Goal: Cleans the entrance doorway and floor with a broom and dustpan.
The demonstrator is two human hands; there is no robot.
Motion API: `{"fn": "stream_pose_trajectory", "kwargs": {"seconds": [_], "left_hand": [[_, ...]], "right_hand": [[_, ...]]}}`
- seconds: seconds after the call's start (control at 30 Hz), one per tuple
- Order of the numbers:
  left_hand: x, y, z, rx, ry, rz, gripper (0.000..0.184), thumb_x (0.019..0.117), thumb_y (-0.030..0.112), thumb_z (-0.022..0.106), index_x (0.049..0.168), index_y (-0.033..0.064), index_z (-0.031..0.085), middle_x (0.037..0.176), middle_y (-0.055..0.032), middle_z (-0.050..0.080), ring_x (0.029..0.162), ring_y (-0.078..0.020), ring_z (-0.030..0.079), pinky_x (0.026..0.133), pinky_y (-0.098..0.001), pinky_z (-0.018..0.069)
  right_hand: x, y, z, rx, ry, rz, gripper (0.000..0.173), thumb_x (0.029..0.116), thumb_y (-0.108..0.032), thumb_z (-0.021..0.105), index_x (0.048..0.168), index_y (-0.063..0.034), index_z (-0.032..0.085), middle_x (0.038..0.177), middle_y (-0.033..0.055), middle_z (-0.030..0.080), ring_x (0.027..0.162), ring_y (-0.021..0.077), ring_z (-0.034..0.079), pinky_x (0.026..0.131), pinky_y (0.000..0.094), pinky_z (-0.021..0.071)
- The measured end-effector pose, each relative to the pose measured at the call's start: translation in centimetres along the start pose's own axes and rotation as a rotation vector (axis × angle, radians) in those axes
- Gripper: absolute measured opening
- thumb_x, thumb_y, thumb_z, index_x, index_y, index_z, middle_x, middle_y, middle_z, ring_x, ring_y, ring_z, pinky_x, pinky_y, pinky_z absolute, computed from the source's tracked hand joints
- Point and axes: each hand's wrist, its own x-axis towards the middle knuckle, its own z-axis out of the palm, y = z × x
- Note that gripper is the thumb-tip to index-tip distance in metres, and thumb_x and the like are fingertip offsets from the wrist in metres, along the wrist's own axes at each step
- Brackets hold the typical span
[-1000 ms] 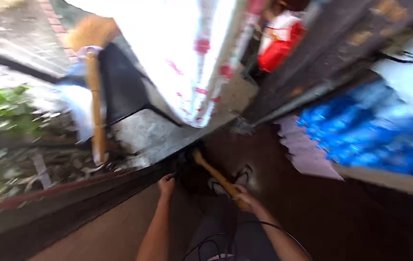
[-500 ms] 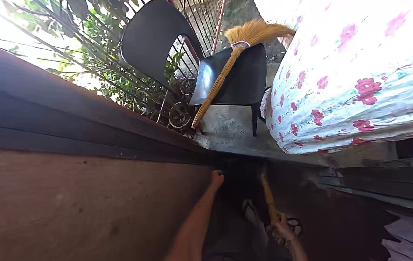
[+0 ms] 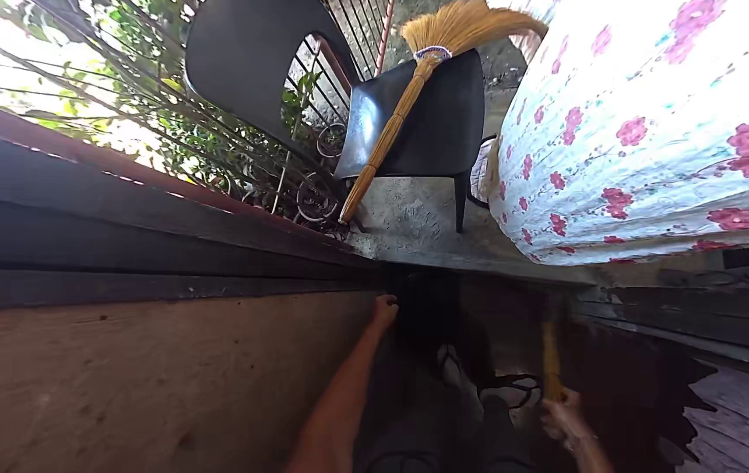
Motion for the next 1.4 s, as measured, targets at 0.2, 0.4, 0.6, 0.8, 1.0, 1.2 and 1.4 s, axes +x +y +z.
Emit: {"fn": "stream_pose_trajectory", "kwargs": {"seconds": [0.2,0.4,0.6,0.8,1.0,1.2,1.4], "left_hand": [[0.7,0.6,-0.1,0.025,-0.001,-0.020,0.035,0.1030,0.001,0.052,0.137,-0.0061,0.058,0.141,-0.0259,0.058,0.132,-0.0351,0.056,0.112,-0.0461,0.0428],[1.1,0.9,-0.1,0.081,-0.002,0.001,0.035,0.1025,-0.001,0.051,0.136,-0.0064,0.059,0.141,-0.0264,0.058,0.134,-0.0361,0.055,0.112,-0.0469,0.0414],[2.0,0.7,0.4,0.123,-0.004,0.016,0.036,0.1026,0.001,0.049,0.136,-0.0056,0.059,0.140,-0.0266,0.058,0.127,-0.0370,0.058,0.108,-0.0480,0.0449],[2.0,0.6,0.9,0.130,0.004,0.010,0.036,0.1029,0.001,0.049,0.137,-0.0051,0.059,0.140,-0.0263,0.058,0.127,-0.0362,0.059,0.108,-0.0474,0.0448],[2.0,-2.1,-0.7,0.100,0.012,0.012,0.035,0.1024,0.000,0.050,0.135,-0.0047,0.060,0.139,-0.0262,0.059,0.127,-0.0376,0.059,0.107,-0.0489,0.0457],[1.4,-3.6,-1.7,0.059,0.059,-0.005,0.037,0.1018,-0.001,0.050,0.137,-0.0054,0.058,0.137,-0.0274,0.060,0.121,-0.0371,0.062,0.104,-0.0479,0.0477],[2.2,-2.8,-0.8,0.081,0.073,-0.018,0.036,0.1022,0.000,0.050,0.137,-0.0043,0.059,0.135,-0.0267,0.061,0.120,-0.0358,0.062,0.104,-0.0475,0.0483]], "right_hand": [[-3.8,-1.7,7.2,-0.142,-0.341,0.000,0.069,0.0991,0.003,0.056,0.159,-0.0110,0.025,0.103,0.0169,0.055,0.060,0.0161,0.051,0.054,0.0316,0.0456],[-7.6,-0.9,-0.8,-0.044,-0.238,-0.011,0.069,0.0967,0.009,0.054,0.158,-0.0119,0.030,0.102,0.0149,0.056,0.054,0.0131,0.047,0.048,0.0290,0.0430],[-1.9,-3.5,-2.7,0.023,0.065,0.084,0.075,0.0985,0.002,0.055,0.161,-0.0129,0.016,0.112,0.0191,0.055,0.069,0.0192,0.055,0.060,0.0345,0.0489],[-2.7,-4.5,6.9,-0.184,-0.302,0.059,0.072,0.0993,0.001,0.056,0.160,-0.0135,0.021,0.127,0.0225,0.054,0.078,0.0228,0.059,0.068,0.0373,0.0513],[-6.4,-1.8,0.0,-0.105,-0.273,0.028,0.068,0.0994,0.003,0.055,0.159,-0.0168,0.030,0.105,0.0158,0.057,0.059,0.0154,0.049,0.054,0.0317,0.0446],[-3.0,-4.0,-2.7,0.011,0.045,0.101,0.074,0.1009,0.000,0.053,0.162,-0.0166,0.014,0.113,0.0179,0.054,0.068,0.0185,0.053,0.059,0.0334,0.0474],[-1.8,-3.8,7.4,-0.225,-0.272,0.052,0.075,0.0988,-0.001,0.057,0.161,-0.0144,0.017,0.126,0.0237,0.056,0.081,0.0259,0.062,0.070,0.0403,0.0527]]}}
